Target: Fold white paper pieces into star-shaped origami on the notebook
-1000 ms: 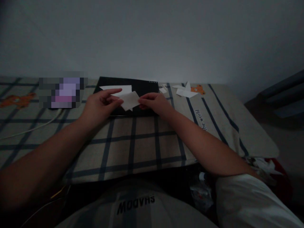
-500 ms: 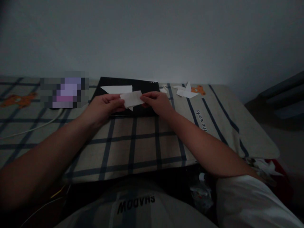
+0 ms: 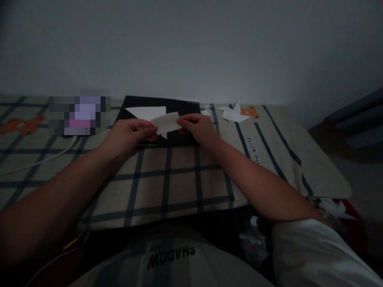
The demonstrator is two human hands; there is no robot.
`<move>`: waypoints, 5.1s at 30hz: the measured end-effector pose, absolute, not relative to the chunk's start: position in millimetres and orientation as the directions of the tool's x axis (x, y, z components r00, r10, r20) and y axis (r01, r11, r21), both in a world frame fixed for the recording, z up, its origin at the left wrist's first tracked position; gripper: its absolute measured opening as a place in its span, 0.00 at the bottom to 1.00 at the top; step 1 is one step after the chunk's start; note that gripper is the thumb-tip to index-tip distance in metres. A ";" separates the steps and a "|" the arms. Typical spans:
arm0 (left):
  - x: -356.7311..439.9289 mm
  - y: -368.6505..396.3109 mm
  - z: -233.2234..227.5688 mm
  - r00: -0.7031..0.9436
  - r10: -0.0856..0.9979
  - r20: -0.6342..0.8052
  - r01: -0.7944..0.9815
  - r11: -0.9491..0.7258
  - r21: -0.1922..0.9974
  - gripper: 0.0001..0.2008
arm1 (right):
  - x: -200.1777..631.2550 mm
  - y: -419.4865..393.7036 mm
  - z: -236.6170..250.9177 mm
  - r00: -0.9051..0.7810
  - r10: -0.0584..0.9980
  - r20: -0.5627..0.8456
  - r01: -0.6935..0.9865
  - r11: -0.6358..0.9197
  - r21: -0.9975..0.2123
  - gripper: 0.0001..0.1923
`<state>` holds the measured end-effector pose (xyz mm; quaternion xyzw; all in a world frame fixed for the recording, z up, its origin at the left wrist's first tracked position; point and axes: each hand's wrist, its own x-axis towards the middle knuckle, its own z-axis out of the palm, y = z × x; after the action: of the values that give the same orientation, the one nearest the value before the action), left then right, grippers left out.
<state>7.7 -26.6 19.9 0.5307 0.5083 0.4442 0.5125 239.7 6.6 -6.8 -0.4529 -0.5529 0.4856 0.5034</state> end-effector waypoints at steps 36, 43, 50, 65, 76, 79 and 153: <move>-30.5 -10.9 8.3 0.672 0.496 0.550 0.465 -0.861 0.208 0.15 | 257.2 11.4 5.7 -0.321 0.943 0.083 0.275 0.177 -0.945 0.10; -20.6 -15.3 13.2 0.643 0.591 0.487 0.459 -0.806 0.373 0.12 | 249.7 6.0 3.9 -0.299 0.930 0.213 0.344 0.313 -0.886 0.06; -6.6 -23.7 14.9 0.449 0.772 0.450 0.466 -0.632 0.619 0.10 | 240.0 -6.1 8.1 -0.351 0.894 0.278 0.357 0.402 -0.843 0.04; 0.9 -26.2 6.6 0.245 0.914 0.325 0.427 -0.402 0.810 0.19 | 239.6 -8.3 5.3 -0.399 0.902 0.162 0.279 0.288 -0.916 0.15; 4.9 -26.3 3.9 0.208 0.928 0.310 0.387 -0.369 0.845 0.19 | 237.5 -5.8 2.3 -0.414 0.901 0.129 0.267 0.256 -0.929 0.12; 8.6 -27.8 4.6 0.183 0.941 0.284 0.334 -0.331 0.883 0.19 | 237.4 -6.7 3.6 -0.413 0.899 0.147 0.271 0.276 -0.922 0.12; 9.5 -25.3 6.0 0.114 0.990 0.086 0.095 -0.097 0.991 0.08 | 233.2 -2.2 -6.7 -0.389 0.910 0.143 -0.020 0.147 -0.989 0.16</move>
<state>9.5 -25.3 6.0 0.5735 0.4728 0.4684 0.4776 233.2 -2.2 -6.7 -0.3544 -0.6275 0.5484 0.4241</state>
